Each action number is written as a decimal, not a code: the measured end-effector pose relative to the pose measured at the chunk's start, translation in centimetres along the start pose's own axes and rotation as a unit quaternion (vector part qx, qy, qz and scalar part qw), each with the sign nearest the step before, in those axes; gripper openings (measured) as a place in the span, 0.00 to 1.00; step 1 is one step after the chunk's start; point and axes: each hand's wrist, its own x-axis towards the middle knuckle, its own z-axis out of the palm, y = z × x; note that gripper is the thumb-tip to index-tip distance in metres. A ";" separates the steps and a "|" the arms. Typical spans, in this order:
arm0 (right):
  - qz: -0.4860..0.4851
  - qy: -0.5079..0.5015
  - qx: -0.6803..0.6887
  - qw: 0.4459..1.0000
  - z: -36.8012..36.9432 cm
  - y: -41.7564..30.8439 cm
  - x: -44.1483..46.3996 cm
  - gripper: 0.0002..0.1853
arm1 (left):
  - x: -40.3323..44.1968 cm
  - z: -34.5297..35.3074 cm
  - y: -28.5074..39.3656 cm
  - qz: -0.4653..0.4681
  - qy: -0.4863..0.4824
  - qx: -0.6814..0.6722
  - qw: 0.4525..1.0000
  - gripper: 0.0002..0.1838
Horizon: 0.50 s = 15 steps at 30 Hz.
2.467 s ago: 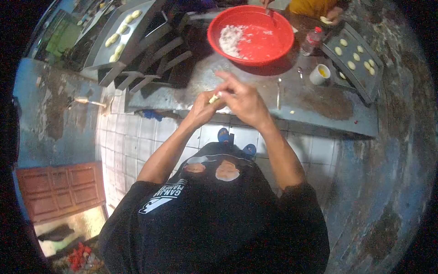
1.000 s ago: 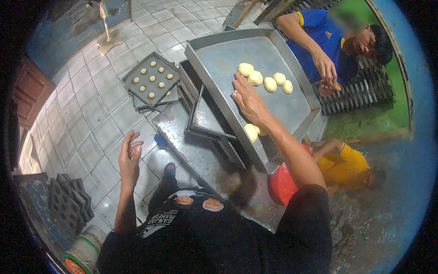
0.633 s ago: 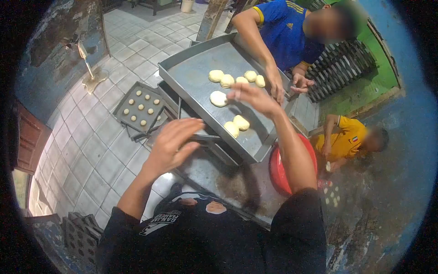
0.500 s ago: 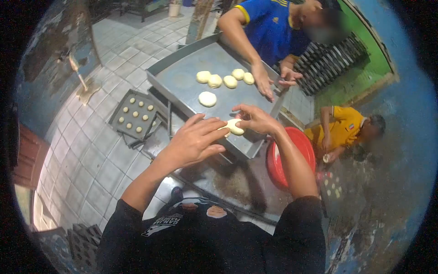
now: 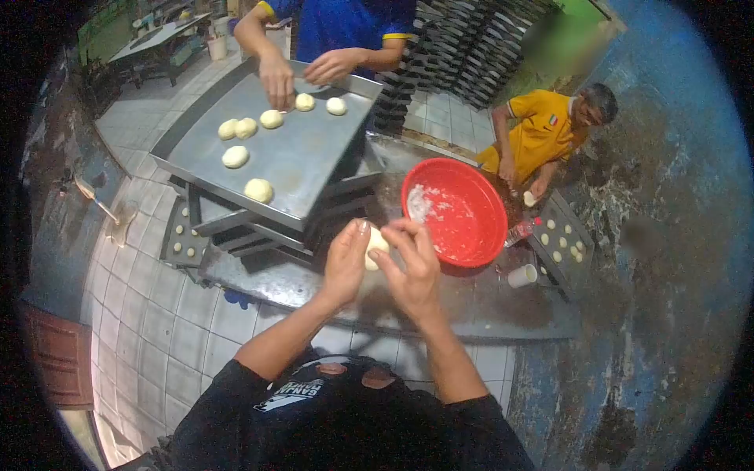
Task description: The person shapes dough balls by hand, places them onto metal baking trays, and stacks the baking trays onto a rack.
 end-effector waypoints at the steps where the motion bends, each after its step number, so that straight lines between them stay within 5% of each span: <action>1: 0.001 0.007 0.001 1.000 -0.9 1.2 -2.2 0.16 | -0.7 1.7 -2.0 -0.014 0.023 0.025 0.999 0.19; 4: 0.237 -0.083 0.108 0.962 -4.2 4.0 -8.5 0.17 | -3.1 6.2 -6.2 -0.009 0.041 0.130 0.991 0.19; 5: 0.251 -0.071 0.112 0.959 -4.5 5.8 -10.3 0.17 | -4.0 7.6 -7.4 -0.030 0.046 0.141 0.988 0.18; 7: 0.361 0.057 0.346 0.864 -3.9 9.5 -14.7 0.18 | -4.7 9.7 -11.2 -0.054 0.055 0.134 0.988 0.21; 8: 0.394 0.034 0.481 0.782 -5.0 8.9 -15.1 0.18 | -5.5 10.7 -11.4 -0.072 0.057 0.126 0.988 0.21; 11: 0.414 -0.089 0.443 0.790 -7.8 11.0 -16.5 0.21 | -6.0 10.5 -12.0 -0.108 0.024 0.123 0.986 0.21; 13: 0.396 -0.055 0.481 0.780 -7.3 12.4 -16.4 0.21 | -6.8 9.8 -13.0 -0.121 -0.006 0.123 0.985 0.23; 15: 0.364 0.039 0.414 0.834 -5.3 15.0 -17.1 0.19 | -7.5 8.0 -16.0 -0.210 0.082 0.060 0.972 0.29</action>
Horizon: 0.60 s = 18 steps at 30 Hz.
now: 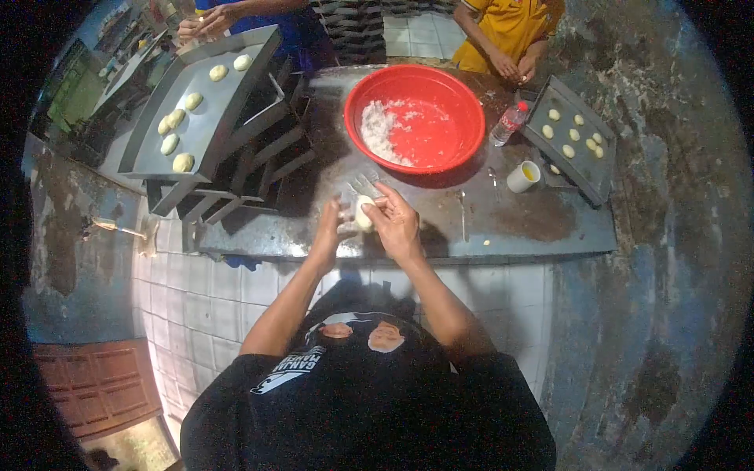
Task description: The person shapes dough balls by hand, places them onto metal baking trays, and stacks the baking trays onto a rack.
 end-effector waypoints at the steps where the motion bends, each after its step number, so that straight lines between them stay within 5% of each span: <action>1: 0.055 0.014 -0.095 0.994 -0.3 0.7 0.1 0.15 | 1.3 -2.3 -3.4 -0.029 -0.027 0.127 0.991 0.36; 2: 0.056 0.016 -0.087 0.995 -0.5 2.5 0.5 0.15 | 0.3 -2.4 -3.5 -0.063 -0.037 0.164 0.984 0.31; 3: -0.058 -0.081 -0.239 0.966 -0.7 5.2 0.8 0.16 | 0.2 -2.5 -4.2 -0.040 -0.076 0.188 0.978 0.27; 5: -0.188 -0.236 -0.398 0.867 -0.7 6.2 1.5 0.17 | 0.7 -2.2 -4.9 -0.029 -0.118 0.208 0.971 0.25; 8: -0.127 -0.185 -0.302 0.926 -2.5 6.2 7.6 0.16 | 3.6 -1.2 -4.9 -0.088 -0.061 0.100 0.989 0.20; 10: 0.040 -0.106 -0.288 0.951 -5.7 5.2 15.0 0.17 | 7.1 -1.3 -4.1 -0.075 -0.094 0.038 0.992 0.23; 12: 0.015 -0.045 -0.373 0.927 -12.7 12.2 22.9 0.15 | 9.9 -0.7 -1.3 -0.008 -0.128 0.013 0.992 0.34; 16: 0.042 -0.033 -0.532 0.845 -17.9 15.0 33.7 0.16 | 14.4 -0.9 2.8 -0.012 -0.103 -0.008 0.995 0.36; 18: -0.051 -0.080 -0.572 0.815 -19.3 18.4 37.9 0.17 | 16.5 -1.6 3.4 -0.022 -0.084 -0.005 0.996 0.36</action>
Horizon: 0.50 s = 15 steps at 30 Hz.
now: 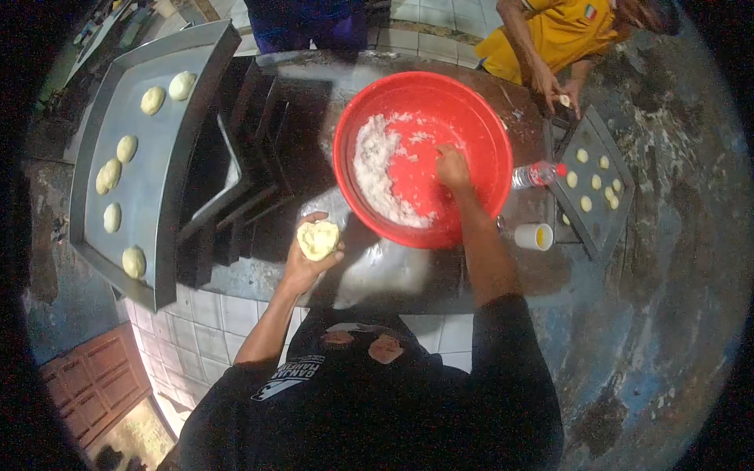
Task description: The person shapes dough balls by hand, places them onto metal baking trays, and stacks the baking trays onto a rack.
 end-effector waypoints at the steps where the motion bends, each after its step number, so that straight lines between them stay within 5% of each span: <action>1: 0.009 -0.017 0.011 1.000 1.1 0.9 1.6 0.18 | 0.9 -0.9 -0.1 -0.014 -0.005 -0.003 1.000 0.35; 4: -0.124 0.051 -0.021 0.991 5.2 2.7 4.4 0.19 | 3.4 -2.3 0.1 -0.031 0.005 0.017 0.999 0.32; 8: -0.114 -0.126 -0.097 0.981 5.9 -0.8 3.8 0.19 | 6.2 -3.9 -0.5 -0.019 0.034 0.153 0.987 0.37; 10: -0.270 -0.097 -0.079 0.955 8.0 1.8 0.9 0.16 | 6.9 -3.4 0.6 0.003 0.091 0.171 0.981 0.40; 11: -0.271 -0.100 -0.082 0.954 10.4 3.5 -1.8 0.16 | 7.0 -3.3 1.1 0.009 0.099 0.181 0.978 0.40; 14: -0.112 -0.106 0.102 0.983 12.1 4.8 -5.6 0.13 | 7.8 -3.0 1.0 0.013 0.091 0.050 0.995 0.36; 15: 0.010 -0.232 0.167 0.958 8.3 2.1 -4.8 0.13 | 8.0 -3.1 0.9 0.025 0.084 0.098 0.991 0.30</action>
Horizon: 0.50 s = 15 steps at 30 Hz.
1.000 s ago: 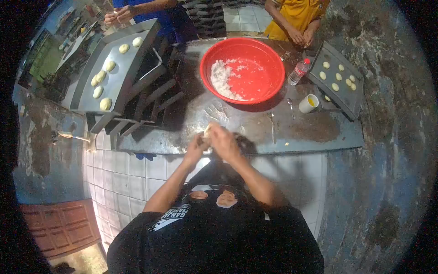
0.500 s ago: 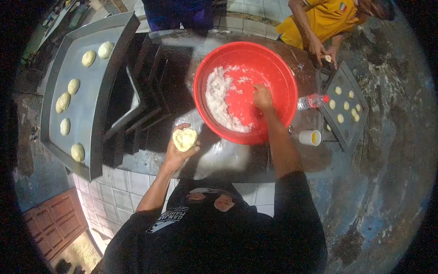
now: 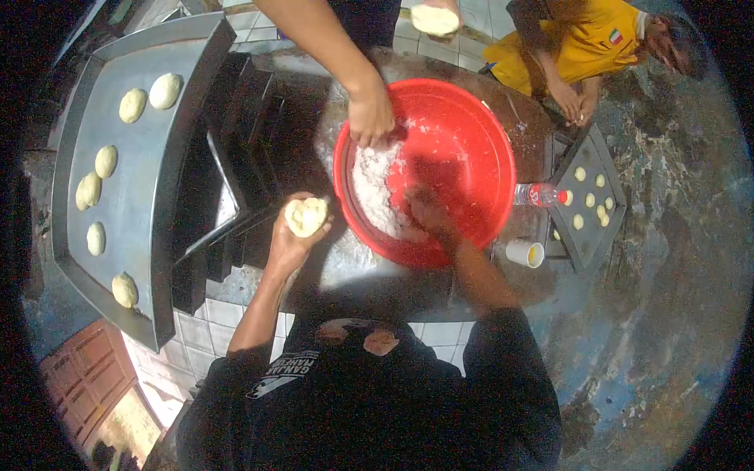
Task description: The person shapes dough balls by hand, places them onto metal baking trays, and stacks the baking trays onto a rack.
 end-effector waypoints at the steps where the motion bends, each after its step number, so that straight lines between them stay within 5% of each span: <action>1: 0.056 -0.055 0.049 0.996 -2.1 -4.0 -0.9 0.12 | 0.0 0.2 0.6 0.006 0.000 0.000 1.000 0.30; 2: 0.117 -0.104 0.090 0.984 -4.2 -8.2 -1.7 0.12 | -0.2 0.7 1.5 0.025 -0.019 0.081 0.996 0.28; 4: 0.096 0.002 0.341 0.935 -6.4 -15.1 -3.6 0.11 | -1.1 2.5 2.8 0.060 -0.028 0.129 0.989 0.24; 7: 0.056 -0.015 0.399 0.915 -7.7 -22.8 -7.0 0.11 | -1.5 6.0 0.6 0.125 -0.027 0.145 0.981 0.26; 9: 0.012 0.001 0.381 0.924 -5.3 -22.4 -8.6 0.11 | -2.3 8.7 0.3 0.100 -0.034 0.174 0.979 0.27; 10: -0.126 0.087 0.145 0.978 -4.1 -23.4 -9.5 0.11 | -2.8 10.1 0.1 0.064 -0.044 0.201 0.976 0.27; 11: -0.248 0.167 -0.104 0.948 -3.4 -24.1 -10.7 0.12 | -3.4 11.2 -0.3 0.072 -0.048 0.202 0.976 0.27; 15: -0.203 0.207 0.066 0.955 -1.9 -25.1 -17.7 0.34 | -6.6 13.4 -0.9 0.115 -0.004 0.183 0.976 0.28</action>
